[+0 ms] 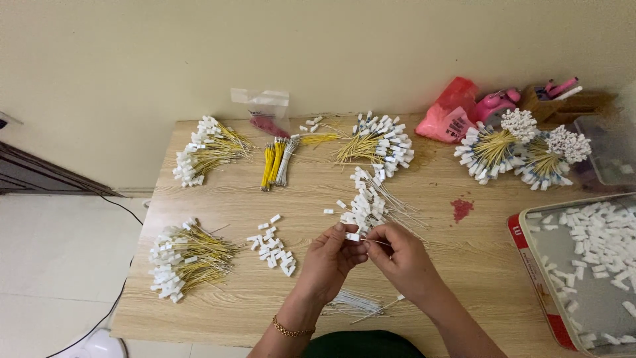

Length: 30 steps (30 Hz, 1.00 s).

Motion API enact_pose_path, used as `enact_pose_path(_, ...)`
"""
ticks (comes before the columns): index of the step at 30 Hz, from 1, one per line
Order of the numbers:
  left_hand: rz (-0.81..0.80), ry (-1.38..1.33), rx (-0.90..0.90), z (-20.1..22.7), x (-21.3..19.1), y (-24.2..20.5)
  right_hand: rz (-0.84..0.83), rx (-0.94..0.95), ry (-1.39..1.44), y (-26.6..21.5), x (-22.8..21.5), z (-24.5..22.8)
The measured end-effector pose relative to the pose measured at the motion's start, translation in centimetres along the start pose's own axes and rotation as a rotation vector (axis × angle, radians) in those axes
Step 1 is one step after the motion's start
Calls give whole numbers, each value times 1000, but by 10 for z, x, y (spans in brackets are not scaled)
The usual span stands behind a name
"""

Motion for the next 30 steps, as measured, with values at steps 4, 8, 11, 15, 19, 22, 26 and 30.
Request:
enact_pose_path(4, 15, 3, -10, -7, -6, 5, -11, 49, -35, 1, 0, 1)
enact_pose_path(8, 3, 73, 18, -10, -5, 9, -10, 2, -177, 4, -1, -3)
enact_pose_path(11, 9, 112, 15, -15, -13, 15, 16, -53, -252, 8, -1, 0)
enact_pose_path(15, 28, 142, -19, -22, -27, 23, -14, 20, -322, 18, 6, 21)
enact_pose_path(19, 81, 285, -90, -17, -60, 54, -1, 70, -274, 36, 25, 76)
enact_pose_path(22, 231, 1202, 43, 10, -97, 74, 12, 88, -301, 48, 38, 119)
enact_pose_path(26, 455, 1951, 570, 31, -180, 90, 87, -148, -466, 37, 34, 134)
enact_pose_path(30, 551, 2152, 474, 44, -209, 90, -81, -9, -496, 9, 35, 136)
Point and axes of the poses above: each hand's wrist, its own y-axis towards the middle knuckle, its own x-axis out of the palm, z = x × y, the point moved 2 cm from there along y, towards the middle knuckle, and after that the axes turned 6 degrees about x, right-handed, at the moved point
